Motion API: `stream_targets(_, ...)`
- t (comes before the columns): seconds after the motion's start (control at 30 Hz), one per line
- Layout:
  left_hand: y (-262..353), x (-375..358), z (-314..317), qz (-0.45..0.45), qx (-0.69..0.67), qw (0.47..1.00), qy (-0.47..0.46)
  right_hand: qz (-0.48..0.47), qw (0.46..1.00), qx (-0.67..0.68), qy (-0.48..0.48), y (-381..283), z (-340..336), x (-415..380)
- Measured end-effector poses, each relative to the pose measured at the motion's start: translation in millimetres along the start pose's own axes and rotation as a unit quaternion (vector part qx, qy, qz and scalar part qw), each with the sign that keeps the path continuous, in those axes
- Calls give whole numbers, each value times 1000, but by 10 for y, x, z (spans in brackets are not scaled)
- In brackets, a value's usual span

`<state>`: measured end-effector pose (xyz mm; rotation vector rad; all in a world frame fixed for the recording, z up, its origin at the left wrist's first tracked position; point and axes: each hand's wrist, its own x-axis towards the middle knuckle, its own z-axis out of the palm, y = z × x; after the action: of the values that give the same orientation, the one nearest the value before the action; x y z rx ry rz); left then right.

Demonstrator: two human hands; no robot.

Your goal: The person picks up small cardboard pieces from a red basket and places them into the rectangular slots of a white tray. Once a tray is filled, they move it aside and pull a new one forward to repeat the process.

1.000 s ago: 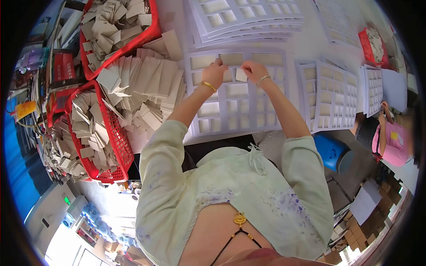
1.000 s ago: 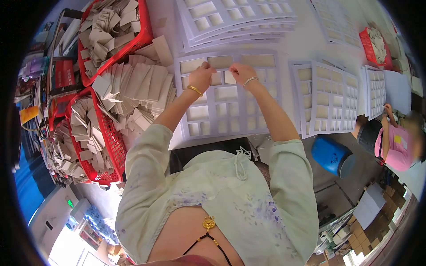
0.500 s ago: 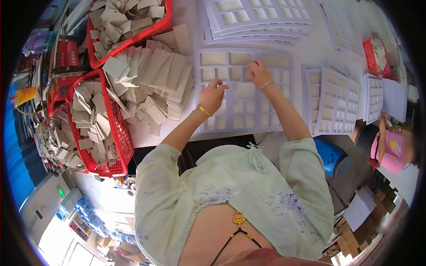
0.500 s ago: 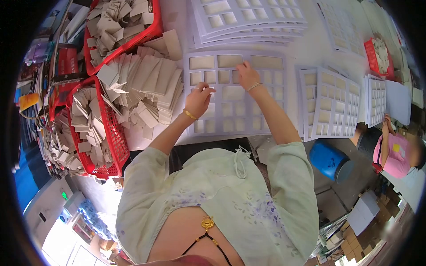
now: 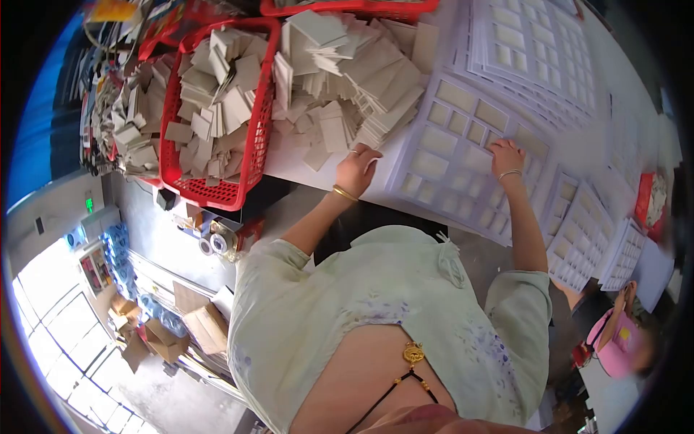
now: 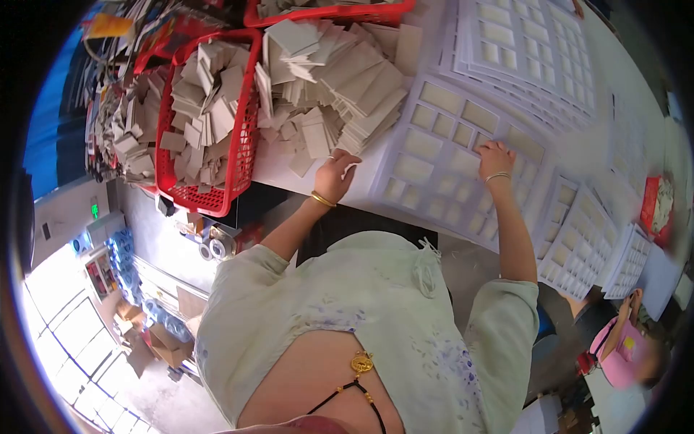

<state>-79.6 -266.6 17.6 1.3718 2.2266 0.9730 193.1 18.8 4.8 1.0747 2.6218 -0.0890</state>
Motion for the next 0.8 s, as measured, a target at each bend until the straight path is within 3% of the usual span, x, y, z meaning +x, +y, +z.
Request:
stream_targets(0.1, -362, -123, -185, -78, -4, 995, 63, 1, 994, 14, 107, -245, -129, 127)
stream_targets(0.17, -536, -195, -334, -117, 21, 989, 93, -90, 965, 109, 219, -652, -215, 267)
stream_targets(0.23, -643, -238, -430, -146, 17, 984, 102, -173, 940, 150, 254, -1407, -516, 313)
stream_targets(0.4, -738, -227, -652, -152, 7, 977, 153, -281, 929, 164, 179, -2969, -631, 438)
stream_targets(0.57, -1008, -396, -1013, -184, 39, 951, 244, -293, 933, 88, 191, -3422, -187, 673)
stream_targets(0.7, -1184, -526, -1069, -237, 17, 953, 189, -303, 926, 107, 200, -3420, -159, 665)
stream_targets(0.8, -1104, -499, -900, -211, 159, 962, 65, -305, 923, 128, 196, -3392, -259, 636)
